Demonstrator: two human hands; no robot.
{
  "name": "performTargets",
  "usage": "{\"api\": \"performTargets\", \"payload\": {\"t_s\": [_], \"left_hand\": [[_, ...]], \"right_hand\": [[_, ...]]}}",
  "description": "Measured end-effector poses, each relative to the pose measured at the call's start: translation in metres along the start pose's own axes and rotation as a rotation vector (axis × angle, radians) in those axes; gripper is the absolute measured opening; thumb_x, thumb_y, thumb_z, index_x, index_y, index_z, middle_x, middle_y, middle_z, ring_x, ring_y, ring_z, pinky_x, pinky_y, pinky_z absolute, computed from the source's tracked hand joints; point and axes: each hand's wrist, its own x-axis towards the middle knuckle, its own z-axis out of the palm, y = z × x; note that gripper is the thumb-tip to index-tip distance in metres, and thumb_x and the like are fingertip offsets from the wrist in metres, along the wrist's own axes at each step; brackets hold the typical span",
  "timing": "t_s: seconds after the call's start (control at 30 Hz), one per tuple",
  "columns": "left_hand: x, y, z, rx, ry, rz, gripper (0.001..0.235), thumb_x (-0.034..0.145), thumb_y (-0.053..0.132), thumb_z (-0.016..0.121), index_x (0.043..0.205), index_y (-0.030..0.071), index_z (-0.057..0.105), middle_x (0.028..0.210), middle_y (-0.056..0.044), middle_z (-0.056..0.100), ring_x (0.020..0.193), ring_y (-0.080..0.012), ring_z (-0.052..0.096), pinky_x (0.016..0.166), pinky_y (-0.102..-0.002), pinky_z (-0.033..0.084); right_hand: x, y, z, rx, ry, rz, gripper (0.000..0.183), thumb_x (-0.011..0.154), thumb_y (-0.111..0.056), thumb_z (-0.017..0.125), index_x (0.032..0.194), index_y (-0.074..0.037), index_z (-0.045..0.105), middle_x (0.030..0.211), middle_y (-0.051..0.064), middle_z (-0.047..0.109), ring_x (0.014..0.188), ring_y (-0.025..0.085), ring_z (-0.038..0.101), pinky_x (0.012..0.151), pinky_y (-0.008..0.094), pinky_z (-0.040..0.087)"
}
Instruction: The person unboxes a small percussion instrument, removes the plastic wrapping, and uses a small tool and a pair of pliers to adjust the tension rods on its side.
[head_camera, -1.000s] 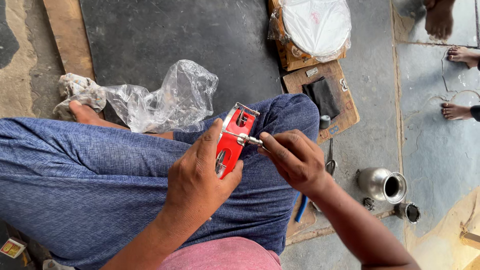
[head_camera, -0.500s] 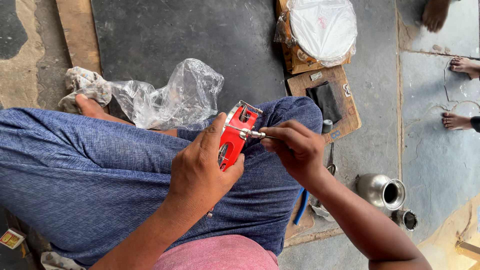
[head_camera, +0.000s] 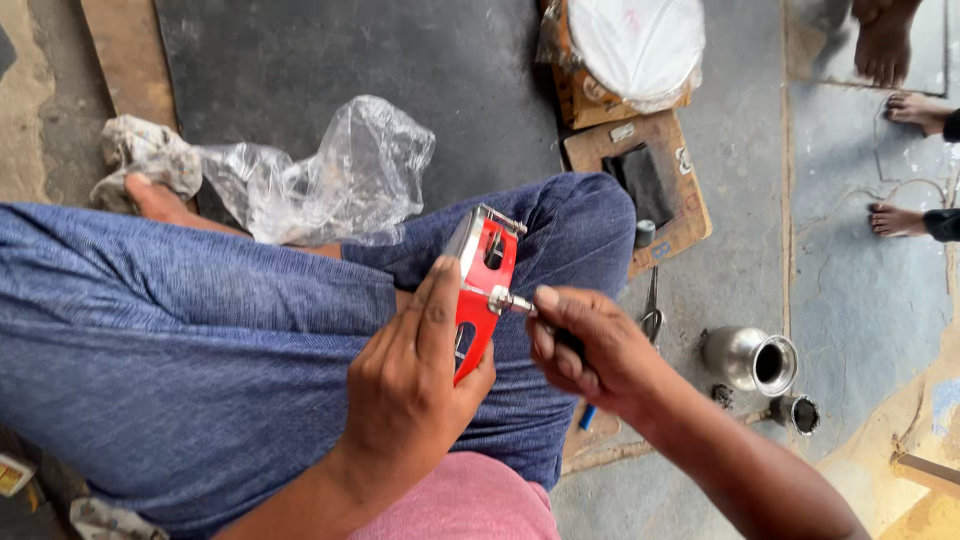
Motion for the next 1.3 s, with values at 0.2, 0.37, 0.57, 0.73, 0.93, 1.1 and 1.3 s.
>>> {"api": "performTargets", "payload": {"t_s": [0.2, 0.37, 0.57, 0.73, 0.93, 1.1, 1.3], "left_hand": [[-0.002, -0.008, -0.003, -0.101, -0.021, -0.049, 0.082, 0.078, 0.015, 0.084, 0.145, -0.007, 0.042, 0.124, -0.028, 0.067, 0.104, -0.0391, 0.073, 0.084, -0.043, 0.062], [-0.005, -0.012, -0.003, -0.12, -0.004, -0.044, 0.082, 0.079, 0.014, 0.085, 0.145, -0.007, 0.042, 0.122, -0.028, 0.068, 0.106, -0.0392, 0.074, 0.085, -0.042, 0.063], [-0.006, -0.01, 0.0, -0.078, 0.001, -0.002, 0.083, 0.079, 0.014, 0.083, 0.146, -0.009, 0.04, 0.124, -0.031, 0.066, 0.111, -0.0426, 0.071, 0.089, -0.044, 0.062], [-0.006, -0.01, -0.003, -0.072, 0.011, -0.016, 0.076, 0.08, 0.011, 0.082, 0.145, -0.005, 0.044, 0.122, -0.027, 0.069, 0.108, -0.04, 0.073, 0.088, -0.043, 0.061], [0.003, -0.039, -0.016, -0.025, -0.032, -0.16, 0.07, 0.078, 0.01, 0.085, 0.142, 0.0, 0.057, 0.118, -0.023, 0.073, 0.097, -0.0351, 0.074, 0.082, -0.043, 0.06], [0.004, -0.043, -0.029, -0.091, -0.041, -0.124, 0.071, 0.079, 0.013, 0.084, 0.144, 0.001, 0.057, 0.127, -0.022, 0.071, 0.107, -0.0315, 0.075, 0.091, -0.039, 0.061], [-0.007, -0.029, -0.02, -0.145, -0.057, -0.071, 0.07, 0.079, 0.016, 0.086, 0.141, 0.0, 0.057, 0.129, -0.021, 0.068, 0.113, -0.0337, 0.073, 0.095, -0.04, 0.06]], "right_hand": [[-0.017, -0.006, 0.013, -0.743, 0.161, -0.79, 0.061, 0.096, -0.044, 0.066, 0.13, 0.005, 0.053, 0.08, 0.003, 0.061, 0.068, 0.01, 0.059, 0.056, 0.025, 0.049], [0.001, -0.007, 0.004, -1.257, 0.247, -1.273, 0.045, 0.102, -0.034, 0.073, 0.127, 0.001, 0.061, 0.098, 0.009, 0.065, 0.081, 0.016, 0.063, 0.064, 0.029, 0.053], [0.011, 0.01, 0.003, -0.761, 0.139, -0.691, 0.031, 0.105, -0.033, 0.063, 0.095, -0.003, 0.064, 0.074, 0.002, 0.06, 0.056, 0.009, 0.051, 0.045, 0.026, 0.039], [-0.006, 0.001, 0.004, 0.085, -0.066, 0.04, 0.041, 0.107, -0.033, 0.051, 0.082, -0.002, 0.062, 0.056, -0.001, 0.051, 0.041, 0.006, 0.04, 0.037, 0.024, 0.031], [-0.047, 0.047, -0.004, 0.501, -0.166, -0.204, 0.042, 0.111, -0.031, 0.058, 0.079, -0.003, 0.059, 0.059, 0.001, 0.053, 0.045, 0.004, 0.043, 0.041, 0.024, 0.029], [-0.037, 0.115, 0.005, -0.864, -0.114, -0.322, 0.036, 0.105, -0.037, 0.065, 0.091, -0.004, 0.069, 0.08, 0.012, 0.066, 0.073, 0.025, 0.062, 0.065, 0.039, 0.05], [-0.006, 0.207, -0.134, -0.726, 0.84, -0.223, 0.032, 0.097, -0.038, 0.056, 0.101, -0.011, 0.073, 0.098, 0.01, 0.073, 0.085, 0.03, 0.072, 0.076, 0.039, 0.057]]}}
